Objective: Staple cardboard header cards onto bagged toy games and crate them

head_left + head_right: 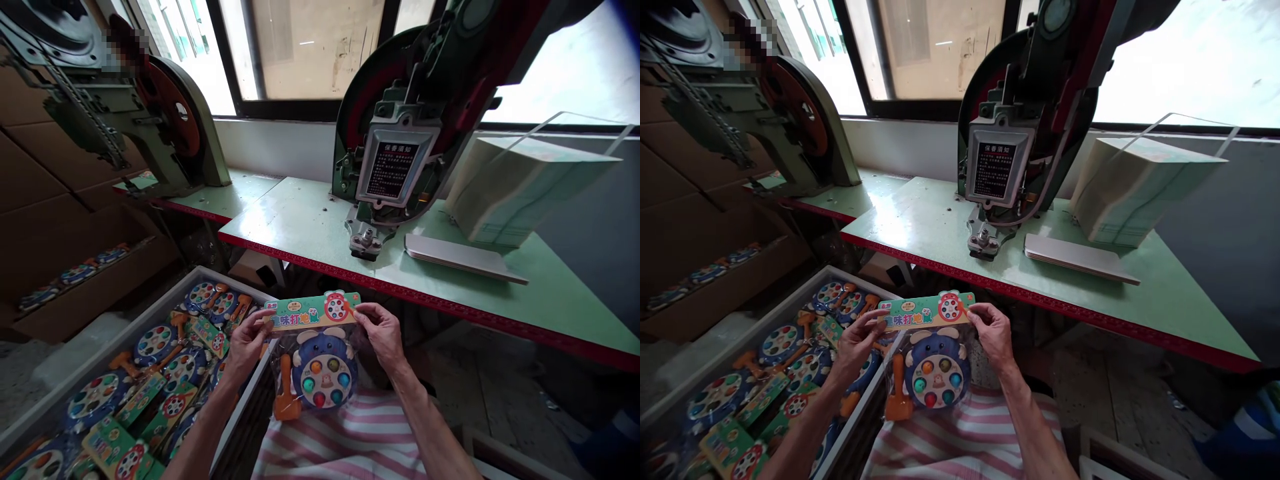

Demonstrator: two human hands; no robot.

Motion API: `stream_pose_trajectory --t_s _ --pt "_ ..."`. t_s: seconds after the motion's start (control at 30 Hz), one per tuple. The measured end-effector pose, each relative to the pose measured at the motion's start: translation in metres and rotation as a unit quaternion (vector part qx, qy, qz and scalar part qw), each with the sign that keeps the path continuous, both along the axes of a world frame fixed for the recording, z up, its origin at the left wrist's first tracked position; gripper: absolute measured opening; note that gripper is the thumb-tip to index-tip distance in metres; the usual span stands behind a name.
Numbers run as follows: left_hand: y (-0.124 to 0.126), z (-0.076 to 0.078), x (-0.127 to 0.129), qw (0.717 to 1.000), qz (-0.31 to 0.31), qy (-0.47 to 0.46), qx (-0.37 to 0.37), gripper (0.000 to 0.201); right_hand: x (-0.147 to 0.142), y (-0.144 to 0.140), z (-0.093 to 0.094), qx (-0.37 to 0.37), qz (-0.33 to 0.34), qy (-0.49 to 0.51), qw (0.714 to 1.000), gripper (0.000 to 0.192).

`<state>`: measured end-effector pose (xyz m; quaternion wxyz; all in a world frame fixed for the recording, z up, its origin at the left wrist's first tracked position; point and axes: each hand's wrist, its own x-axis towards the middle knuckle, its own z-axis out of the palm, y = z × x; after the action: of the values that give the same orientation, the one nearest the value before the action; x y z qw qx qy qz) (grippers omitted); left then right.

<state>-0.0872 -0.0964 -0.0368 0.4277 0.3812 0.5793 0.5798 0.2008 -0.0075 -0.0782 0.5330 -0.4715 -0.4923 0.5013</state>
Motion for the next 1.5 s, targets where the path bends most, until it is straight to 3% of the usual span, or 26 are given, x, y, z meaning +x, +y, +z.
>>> stream_pose_trajectory --t_s 0.2,0.33,0.5,0.63,0.77,0.9,1.03,1.5 --pt "0.005 0.01 0.011 1.0 0.019 0.023 0.009 0.04 0.006 -0.003 0.011 -0.011 -0.049 0.034 0.998 0.036" --pt "0.03 0.023 0.032 0.998 -0.008 0.026 0.053 0.039 0.032 0.002 0.034 0.014 -0.093 0.055 0.994 0.036" --pt "0.092 0.053 0.072 0.99 -0.078 0.029 0.11 0.037 0.084 0.022 0.075 0.064 -0.156 0.068 0.983 0.037" --pt "0.151 0.08 0.105 0.981 -0.141 0.015 0.134 0.035 0.12 0.055 0.103 0.081 -0.175 0.071 0.979 0.041" --pt "0.208 0.093 0.127 0.973 -0.18 0.003 0.147 0.033 0.14 0.092 0.117 0.07 -0.189 0.065 0.977 0.048" --pt "0.244 0.097 0.137 0.971 -0.181 0.003 0.159 0.031 0.146 0.118 0.119 0.067 -0.199 0.062 0.976 0.049" --pt "0.257 0.098 0.139 0.97 -0.182 0.003 0.161 0.028 0.147 0.131 0.116 0.065 -0.209 0.067 0.974 0.048" --pt "0.266 0.089 0.137 0.973 -0.177 -0.011 0.148 0.03 0.15 0.139 0.111 0.052 -0.21 0.07 0.974 0.046"
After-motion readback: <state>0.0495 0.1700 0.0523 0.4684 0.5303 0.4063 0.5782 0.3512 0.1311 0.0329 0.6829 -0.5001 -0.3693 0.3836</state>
